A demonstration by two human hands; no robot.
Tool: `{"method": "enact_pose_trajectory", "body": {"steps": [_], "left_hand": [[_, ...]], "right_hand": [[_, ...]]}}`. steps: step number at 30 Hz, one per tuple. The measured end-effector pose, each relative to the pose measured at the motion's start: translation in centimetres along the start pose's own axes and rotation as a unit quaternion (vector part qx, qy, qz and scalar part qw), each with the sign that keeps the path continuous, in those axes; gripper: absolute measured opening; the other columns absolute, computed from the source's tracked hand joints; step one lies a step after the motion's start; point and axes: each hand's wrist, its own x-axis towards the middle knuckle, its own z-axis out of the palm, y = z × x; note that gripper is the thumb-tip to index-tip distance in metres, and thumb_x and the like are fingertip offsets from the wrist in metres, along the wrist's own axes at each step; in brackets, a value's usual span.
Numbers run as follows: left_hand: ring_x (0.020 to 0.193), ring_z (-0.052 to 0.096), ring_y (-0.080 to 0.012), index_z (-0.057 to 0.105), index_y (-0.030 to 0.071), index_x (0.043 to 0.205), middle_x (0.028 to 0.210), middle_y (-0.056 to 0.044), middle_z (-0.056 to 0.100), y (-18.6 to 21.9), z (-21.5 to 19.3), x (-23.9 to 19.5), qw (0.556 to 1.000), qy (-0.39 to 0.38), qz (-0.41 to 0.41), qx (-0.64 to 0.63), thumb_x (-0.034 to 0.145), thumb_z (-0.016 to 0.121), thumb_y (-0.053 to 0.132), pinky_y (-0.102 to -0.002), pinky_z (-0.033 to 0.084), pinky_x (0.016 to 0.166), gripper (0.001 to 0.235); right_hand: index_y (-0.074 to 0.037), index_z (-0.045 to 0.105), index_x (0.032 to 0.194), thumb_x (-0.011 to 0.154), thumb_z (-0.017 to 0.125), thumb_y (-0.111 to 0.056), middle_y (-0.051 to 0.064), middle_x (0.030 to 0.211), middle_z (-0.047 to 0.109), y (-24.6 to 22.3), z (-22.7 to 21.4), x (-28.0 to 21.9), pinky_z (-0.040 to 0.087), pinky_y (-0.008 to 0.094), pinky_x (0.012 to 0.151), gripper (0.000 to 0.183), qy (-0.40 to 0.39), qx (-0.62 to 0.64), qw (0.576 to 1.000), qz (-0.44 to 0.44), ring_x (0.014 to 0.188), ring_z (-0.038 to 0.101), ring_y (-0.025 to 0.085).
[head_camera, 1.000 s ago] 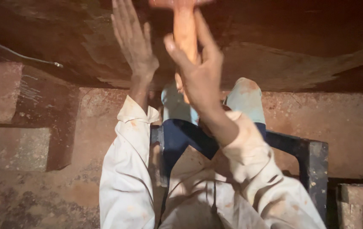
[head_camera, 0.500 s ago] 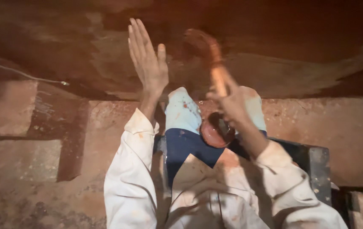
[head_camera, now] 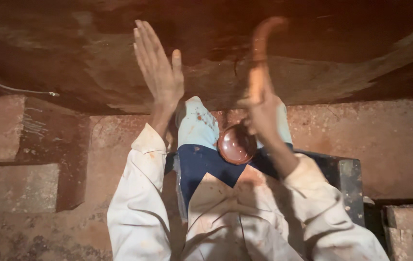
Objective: The person sits cross-legged and repeatedly dips a paintbrush into a small bowl of reddish paint, then applies the paint to a low wall or ceiling surface above. The person continues this cycle of dipping and brushing throughout the clip.
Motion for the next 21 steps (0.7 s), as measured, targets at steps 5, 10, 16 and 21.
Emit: {"method": "enact_pose_trajectory", "body": {"steps": [5,10,16,21], "left_hand": [[0.165,0.005,-0.0303,0.003,0.006,0.171,0.175,-0.014,0.002,-0.5,0.1,-0.6,0.999,0.022,-0.015,-0.036,0.119,0.027,0.047,-0.047,0.008,0.137,0.070],[0.165,0.004,-0.0299,0.003,0.005,0.167,0.175,-0.013,0.000,-0.9,0.7,0.3,1.000,0.007,0.000,-0.010,0.119,0.025,0.052,-0.046,0.006,0.138,0.070],[0.164,0.002,-0.0247,0.002,0.012,0.170,0.177,-0.008,-0.001,0.0,2.2,2.8,0.995,0.004,0.099,0.030,0.114,0.014,0.061,-0.043,0.003,0.137,0.076],[0.162,-0.003,-0.0184,-0.004,0.016,0.168,0.175,-0.001,-0.008,-1.2,2.3,6.0,0.988,0.080,0.132,0.021,0.111,0.005,0.065,-0.040,-0.002,0.136,0.076]], "right_hand": [[-0.013,0.034,0.163,0.077,0.068,0.016,-0.004,0.138,0.056,-1.2,5.0,-2.8,0.052,0.016,0.077,0.097,-0.232,0.038,0.953,-0.193,0.087,0.058,0.005],[-0.017,0.034,0.164,0.080,0.067,0.014,0.003,0.094,0.059,-4.6,2.3,-2.7,0.040,0.019,0.040,0.095,-0.097,0.194,0.976,-0.019,0.053,0.050,0.006],[-0.019,0.024,0.167,0.082,0.059,0.014,0.003,0.099,0.056,-6.7,-2.9,-3.1,0.046,0.020,0.051,0.097,0.077,0.316,0.932,-0.158,0.063,0.053,0.009],[-0.007,0.041,0.154,0.078,0.068,0.008,0.003,0.101,0.060,-9.3,-0.5,-2.6,0.053,0.022,0.052,0.082,0.047,0.156,0.976,-0.146,0.076,0.062,0.010]]}}
